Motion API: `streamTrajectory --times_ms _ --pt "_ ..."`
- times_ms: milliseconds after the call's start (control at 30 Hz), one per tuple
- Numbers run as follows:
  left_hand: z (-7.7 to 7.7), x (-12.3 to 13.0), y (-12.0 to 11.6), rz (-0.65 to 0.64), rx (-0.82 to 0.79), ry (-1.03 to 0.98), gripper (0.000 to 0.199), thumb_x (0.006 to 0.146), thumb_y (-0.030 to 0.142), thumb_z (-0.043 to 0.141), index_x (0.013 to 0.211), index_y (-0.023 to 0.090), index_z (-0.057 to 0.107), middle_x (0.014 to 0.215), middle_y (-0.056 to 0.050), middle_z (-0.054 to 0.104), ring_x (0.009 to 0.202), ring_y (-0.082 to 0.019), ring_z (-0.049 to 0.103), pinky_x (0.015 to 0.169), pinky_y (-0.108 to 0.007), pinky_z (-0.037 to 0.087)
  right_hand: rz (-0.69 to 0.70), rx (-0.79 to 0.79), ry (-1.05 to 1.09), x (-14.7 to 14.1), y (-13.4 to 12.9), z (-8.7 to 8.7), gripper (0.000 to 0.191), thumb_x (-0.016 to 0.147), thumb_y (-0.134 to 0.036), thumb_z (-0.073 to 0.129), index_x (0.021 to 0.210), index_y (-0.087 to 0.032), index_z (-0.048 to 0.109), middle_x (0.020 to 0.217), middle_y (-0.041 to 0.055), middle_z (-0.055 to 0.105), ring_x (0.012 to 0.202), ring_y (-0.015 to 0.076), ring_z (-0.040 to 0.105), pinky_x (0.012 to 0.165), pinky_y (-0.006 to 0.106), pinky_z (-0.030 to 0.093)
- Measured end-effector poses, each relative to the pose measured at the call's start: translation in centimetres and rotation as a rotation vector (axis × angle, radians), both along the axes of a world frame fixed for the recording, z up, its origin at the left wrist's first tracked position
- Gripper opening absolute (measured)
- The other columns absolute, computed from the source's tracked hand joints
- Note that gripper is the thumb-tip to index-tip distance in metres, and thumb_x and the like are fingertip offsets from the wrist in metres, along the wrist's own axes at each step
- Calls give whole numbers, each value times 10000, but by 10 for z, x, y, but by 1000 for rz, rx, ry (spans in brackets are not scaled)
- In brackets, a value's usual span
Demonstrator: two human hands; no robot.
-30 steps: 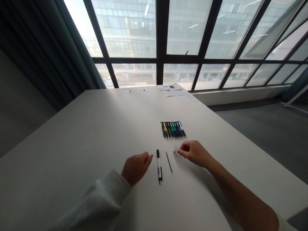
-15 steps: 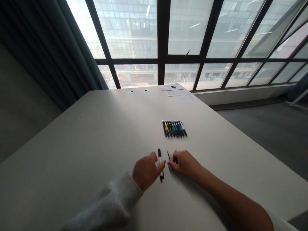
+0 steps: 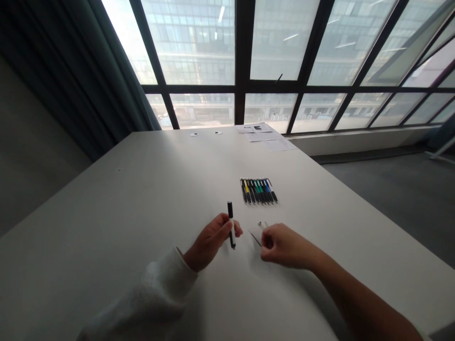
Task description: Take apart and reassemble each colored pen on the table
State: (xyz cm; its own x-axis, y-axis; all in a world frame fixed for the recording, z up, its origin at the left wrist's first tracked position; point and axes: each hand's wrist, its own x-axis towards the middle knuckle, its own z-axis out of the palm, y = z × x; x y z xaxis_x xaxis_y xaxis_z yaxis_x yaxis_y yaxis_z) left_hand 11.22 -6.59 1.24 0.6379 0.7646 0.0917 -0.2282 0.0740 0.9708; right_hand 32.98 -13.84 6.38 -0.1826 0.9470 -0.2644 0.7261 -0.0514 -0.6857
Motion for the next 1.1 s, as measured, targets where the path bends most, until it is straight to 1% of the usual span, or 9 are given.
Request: streamTrajectory --times_ms 67,167,267,367,500,667,833,967,1100 --pt "-1 4 -7 -110 -73 -36 268 942 418 578 1009 159 557 872 -45 638 825 -160 589 810 -311 443 -118 -10 334 11 0 7 114 727 -163 606 637 -176 537 534 -23 618 400 80 505 377 171 344" --pt "2 9 -16 -274 -105 6 267 909 382 648 993 139 576 834 -53 662 788 -153 610 789 -305 450 -274 135 745 18 -2 12 121 793 -217 612 712 -182 529 524 -47 601 325 62 461 293 146 317" --pt "4 10 -21 -358 -142 21 270 887 376 682 967 137 587 834 -59 681 792 -157 635 787 -305 463 -329 291 962 15 -6 11 99 824 -238 651 802 -169 584 552 -35 624 336 77 514 267 137 342" --pt "2 9 -21 -352 -175 26 272 881 378 689 969 143 584 835 -50 686 775 -153 655 765 -296 472 -303 331 1080 9 -8 8 110 850 -250 680 846 -166 609 604 -16 656 387 97 585 290 138 405" --pt "0 9 -20 -344 -201 26 283 871 380 704 961 143 578 829 -44 688 748 -142 665 737 -283 482 -252 318 1113 9 -9 7 94 866 -227 696 873 -161 629 653 0 681 443 111 636 329 146 467" --pt "2 9 -22 -343 -213 27 291 854 376 724 949 142 580 825 -43 694 741 -139 669 727 -276 493 -254 358 1136 12 -9 8 98 882 -246 686 871 -163 635 648 -6 667 450 103 627 325 139 453" --pt "4 10 -22 -333 -234 20 296 845 375 730 944 139 580 815 -45 688 705 -141 667 694 -276 499 -240 377 983 11 -11 10 117 874 -259 692 852 -159 636 653 12 670 463 113 619 351 173 470" --pt "1 9 -21 -319 -231 17 288 857 374 712 954 144 569 827 -52 688 678 -151 672 668 -284 503 -202 372 826 9 -12 13 146 856 -280 715 839 -150 649 634 10 640 456 94 569 382 188 458" --pt "0 9 -20 -315 -222 -2 282 869 374 697 959 144 560 848 -59 687 673 -153 675 660 -285 506 -116 334 766 10 -10 12 201 839 -275 740 983 -151 676 666 2 621 505 92 569 407 181 442"
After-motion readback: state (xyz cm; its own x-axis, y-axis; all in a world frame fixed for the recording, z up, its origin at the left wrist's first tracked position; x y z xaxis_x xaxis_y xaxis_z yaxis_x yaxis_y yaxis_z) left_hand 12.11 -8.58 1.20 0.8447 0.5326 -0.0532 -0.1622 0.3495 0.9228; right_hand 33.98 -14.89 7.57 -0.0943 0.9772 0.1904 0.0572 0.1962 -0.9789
